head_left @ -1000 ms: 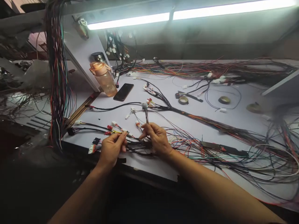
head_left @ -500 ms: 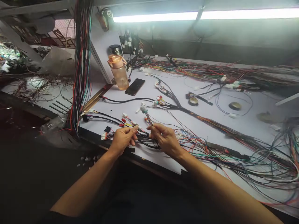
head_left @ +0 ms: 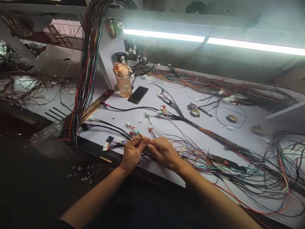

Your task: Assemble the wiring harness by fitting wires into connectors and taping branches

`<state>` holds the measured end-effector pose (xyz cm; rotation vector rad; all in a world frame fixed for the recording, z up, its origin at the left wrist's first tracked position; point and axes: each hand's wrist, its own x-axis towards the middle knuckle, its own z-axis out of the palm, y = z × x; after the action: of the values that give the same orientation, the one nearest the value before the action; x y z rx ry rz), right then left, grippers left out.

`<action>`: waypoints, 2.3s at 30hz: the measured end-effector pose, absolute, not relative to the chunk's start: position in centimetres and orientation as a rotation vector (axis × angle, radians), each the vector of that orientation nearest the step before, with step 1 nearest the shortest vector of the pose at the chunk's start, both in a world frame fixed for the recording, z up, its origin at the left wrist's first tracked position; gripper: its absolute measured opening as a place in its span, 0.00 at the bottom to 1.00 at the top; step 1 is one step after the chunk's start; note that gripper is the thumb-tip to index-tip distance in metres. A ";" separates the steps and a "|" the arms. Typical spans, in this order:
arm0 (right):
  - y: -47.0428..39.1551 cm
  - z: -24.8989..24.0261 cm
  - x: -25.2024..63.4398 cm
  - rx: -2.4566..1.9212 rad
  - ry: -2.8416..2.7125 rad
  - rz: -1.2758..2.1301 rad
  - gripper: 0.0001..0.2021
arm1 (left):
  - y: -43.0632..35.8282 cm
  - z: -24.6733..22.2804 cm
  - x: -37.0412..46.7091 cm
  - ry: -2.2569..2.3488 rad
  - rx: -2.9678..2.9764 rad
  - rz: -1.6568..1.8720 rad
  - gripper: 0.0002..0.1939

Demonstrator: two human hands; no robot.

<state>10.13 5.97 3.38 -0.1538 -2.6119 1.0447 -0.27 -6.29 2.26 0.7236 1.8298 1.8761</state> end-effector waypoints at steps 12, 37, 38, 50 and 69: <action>6.2 3.8 17.7 -0.397 -2.449 0.700 0.09 | -4.1 2.4 -0.6 1.690 0.354 2.077 0.12; 5.3 2.6 18.0 -0.464 -2.555 0.462 0.06 | -3.7 0.8 -0.6 1.786 0.442 2.149 0.13; 5.5 2.2 18.2 -0.447 -2.581 0.416 0.06 | -3.7 0.8 -0.6 1.782 0.450 2.149 0.13; 6.1 2.6 18.7 -0.452 -2.649 0.399 0.11 | -3.5 3.7 0.8 1.550 0.222 2.118 0.16; 6.2 1.0 11.9 -0.524 -2.507 0.959 0.11 | -3.8 2.4 1.1 1.802 0.491 2.101 0.14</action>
<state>11.89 6.23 0.96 -0.5235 -2.5074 0.9590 1.07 -3.79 2.42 0.4909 1.8016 2.1007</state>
